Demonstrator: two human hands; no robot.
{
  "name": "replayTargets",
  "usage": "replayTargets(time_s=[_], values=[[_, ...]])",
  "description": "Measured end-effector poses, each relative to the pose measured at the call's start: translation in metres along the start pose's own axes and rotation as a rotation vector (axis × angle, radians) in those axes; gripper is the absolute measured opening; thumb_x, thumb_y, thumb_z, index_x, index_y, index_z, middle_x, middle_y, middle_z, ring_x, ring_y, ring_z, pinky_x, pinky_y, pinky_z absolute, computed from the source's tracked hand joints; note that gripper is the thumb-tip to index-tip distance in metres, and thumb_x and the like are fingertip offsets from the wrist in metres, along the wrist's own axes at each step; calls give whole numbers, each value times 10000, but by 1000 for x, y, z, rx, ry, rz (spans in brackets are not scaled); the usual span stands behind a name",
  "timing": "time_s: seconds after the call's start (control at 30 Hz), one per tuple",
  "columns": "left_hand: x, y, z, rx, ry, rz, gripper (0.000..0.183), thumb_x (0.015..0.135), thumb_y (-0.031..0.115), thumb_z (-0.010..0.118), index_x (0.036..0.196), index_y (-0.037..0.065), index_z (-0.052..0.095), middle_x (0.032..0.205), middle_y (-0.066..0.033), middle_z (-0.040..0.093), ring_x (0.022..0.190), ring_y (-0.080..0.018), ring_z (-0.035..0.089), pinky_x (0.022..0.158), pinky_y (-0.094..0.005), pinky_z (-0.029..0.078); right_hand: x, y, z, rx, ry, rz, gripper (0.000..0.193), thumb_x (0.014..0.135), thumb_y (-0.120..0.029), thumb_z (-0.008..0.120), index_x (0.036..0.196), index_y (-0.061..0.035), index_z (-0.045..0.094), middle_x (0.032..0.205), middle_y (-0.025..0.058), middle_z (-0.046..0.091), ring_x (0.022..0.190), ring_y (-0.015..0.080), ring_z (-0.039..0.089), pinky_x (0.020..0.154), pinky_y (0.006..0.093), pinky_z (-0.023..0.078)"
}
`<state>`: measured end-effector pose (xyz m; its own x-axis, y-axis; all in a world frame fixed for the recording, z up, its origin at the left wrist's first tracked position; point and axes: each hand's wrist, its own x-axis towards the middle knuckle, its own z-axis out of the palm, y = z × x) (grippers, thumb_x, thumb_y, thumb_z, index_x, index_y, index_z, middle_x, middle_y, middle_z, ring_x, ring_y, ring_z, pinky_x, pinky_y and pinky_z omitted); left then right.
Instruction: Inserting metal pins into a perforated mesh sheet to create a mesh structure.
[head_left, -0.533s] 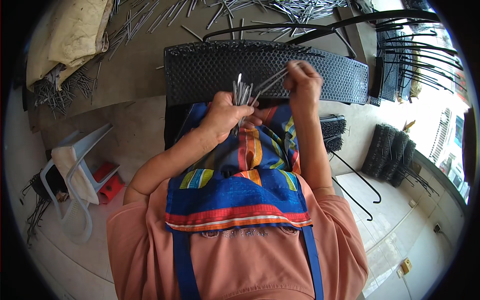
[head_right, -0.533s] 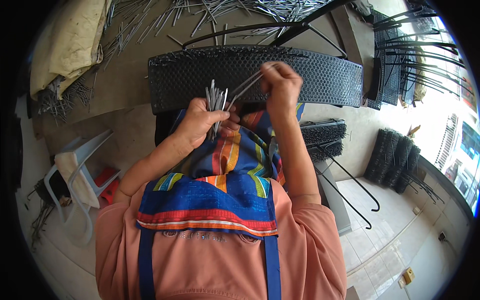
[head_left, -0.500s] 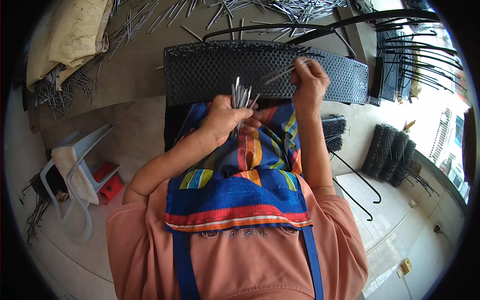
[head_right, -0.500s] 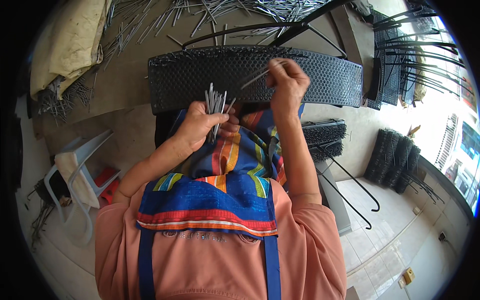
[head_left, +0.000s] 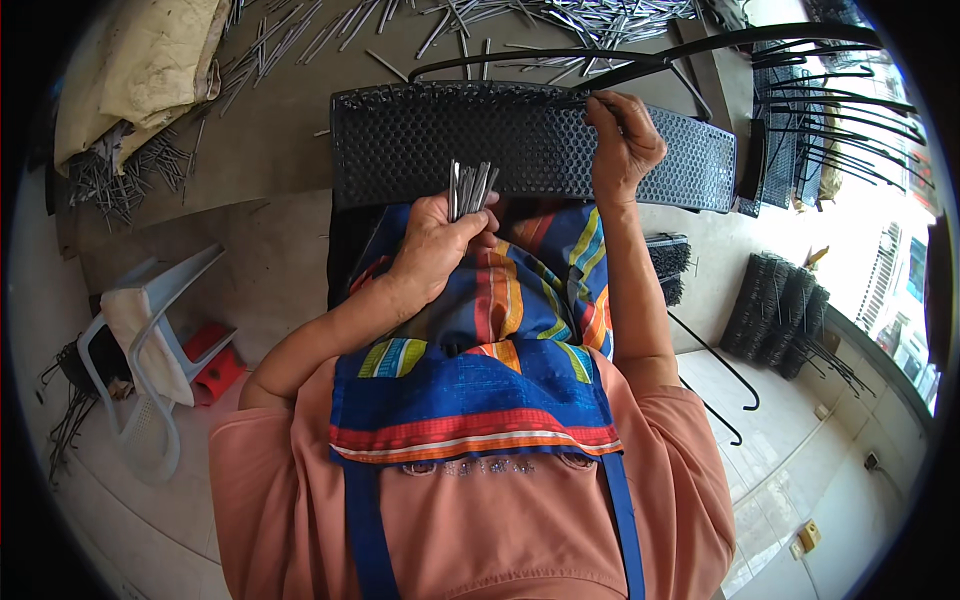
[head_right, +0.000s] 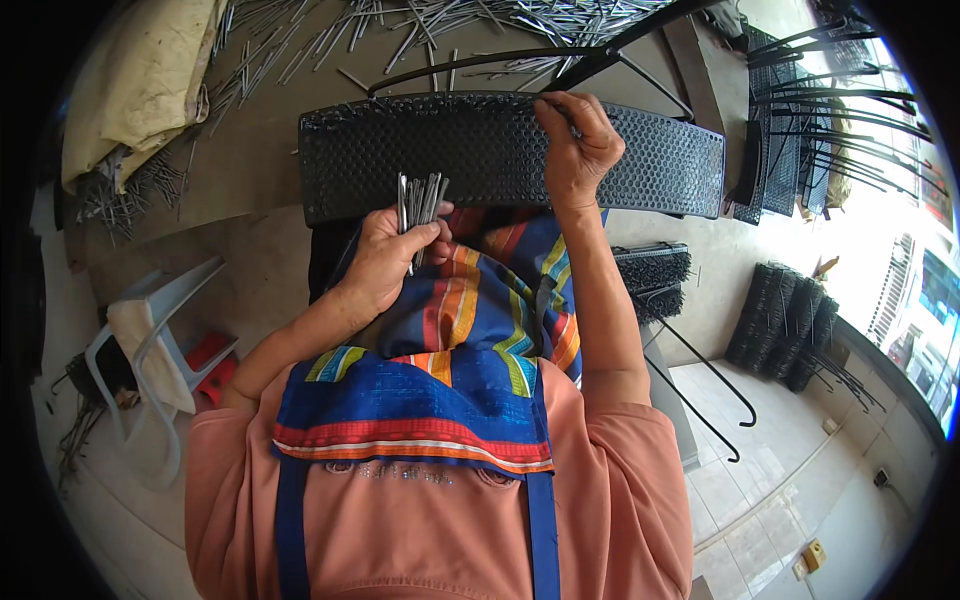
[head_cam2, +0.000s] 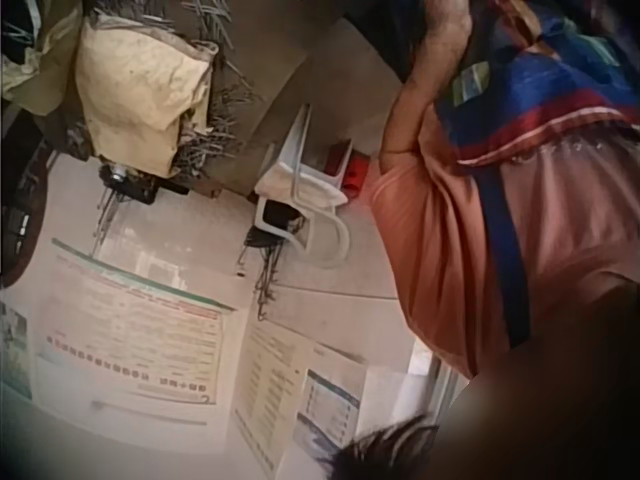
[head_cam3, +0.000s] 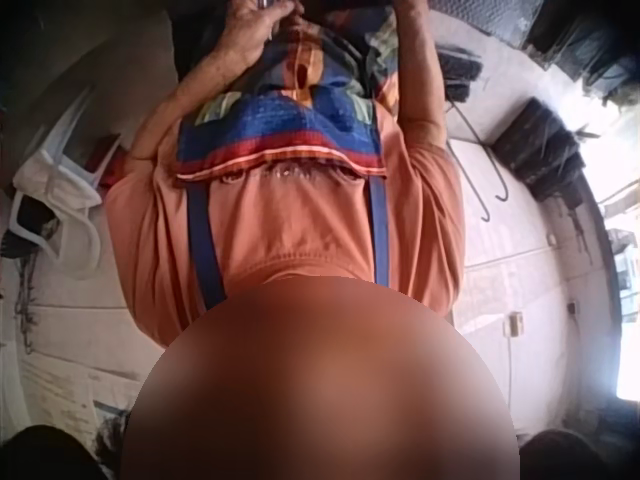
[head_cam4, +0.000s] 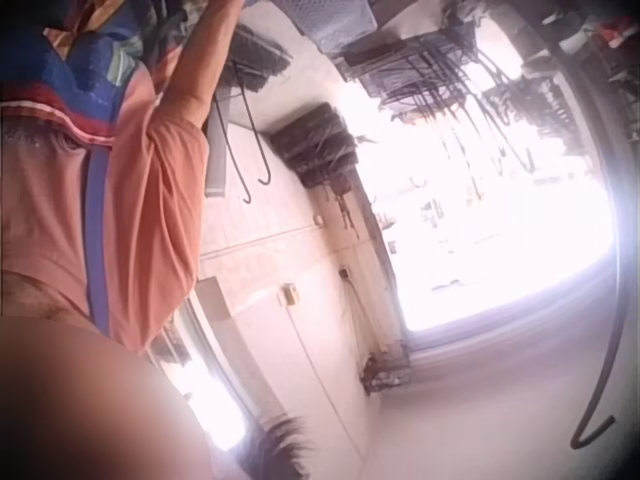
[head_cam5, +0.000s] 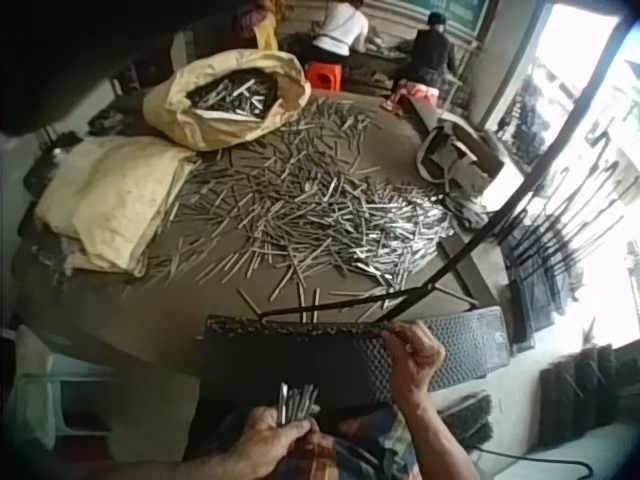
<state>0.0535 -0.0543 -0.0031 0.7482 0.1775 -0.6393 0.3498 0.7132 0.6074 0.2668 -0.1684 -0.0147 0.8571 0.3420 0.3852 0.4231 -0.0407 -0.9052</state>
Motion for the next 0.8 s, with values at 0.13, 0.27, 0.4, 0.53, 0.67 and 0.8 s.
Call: replayTargets(time_s=[0.13, 0.27, 0.4, 0.53, 0.67, 0.8], values=[[1, 1, 3, 0, -20, 86, 142, 916, 23, 568, 1039, -13, 629, 858, -102, 692, 685, -142, 671, 602, -250, 551, 2, -2, 1, -106, -34, 4, 103, 787, 80, 699, 875, 29, 714, 765, 42, 658, 677, 81, 620, 610, 204, 486], [7, 10, 7, -18, 25, 30, 115, 902, 10, 577, 1004, -3, 630, 862, -107, 697, 685, -150, 677, 591, -263, 553, 3, -5, 2, -297, -78, -51, 129, 769, 78, 720, 879, 12, 733, 776, 28, 671, 696, 74, 627, 624, 198, 488], [18, 7, 7, -40, 67, 46, 101, 891, 5, 588, 982, 5, 632, 855, -111, 700, 693, -162, 684, 589, -269, 552, 0, -3, 5, -322, -66, -62, 142, 751, 74, 736, 872, 1, 736, 770, 27, 672, 682, 73, 621, 617, 203, 479], [25, 10, 11, -67, 35, 54, 105, 879, 3, 598, 977, 8, 636, 859, -116, 706, 706, -180, 691, 593, -288, 556, -3, -1, 6, -343, -42, -55, 142, 742, 55, 749, 868, -11, 738, 744, 31, 665, 661, 73, 608, 595, 212, 466], [31, 19, 17, -136, 49, -2, 121, 870, -15, 597, 983, 3, 635, 865, -123, 710, 708, -198, 696, 596, -304, 562, 0, -1, 5, -503, -158, -90, 109, 771, 29, 732, 871, -13, 734, 716, 35, 659, 652, 80, 607, 581, 221, 463], [38, 19, 19, -180, 30, 5, 129, 864, -31, 594, 979, 0, 642, 867, -129, 711, 712, -211, 702, 603, -310, 570, -6, -15, 6, -447, -126, -40, 71, 787, -8, 727, 854, 13, 719, 707, 22, 663, 647, 82, 604, 564, 225, 454]])
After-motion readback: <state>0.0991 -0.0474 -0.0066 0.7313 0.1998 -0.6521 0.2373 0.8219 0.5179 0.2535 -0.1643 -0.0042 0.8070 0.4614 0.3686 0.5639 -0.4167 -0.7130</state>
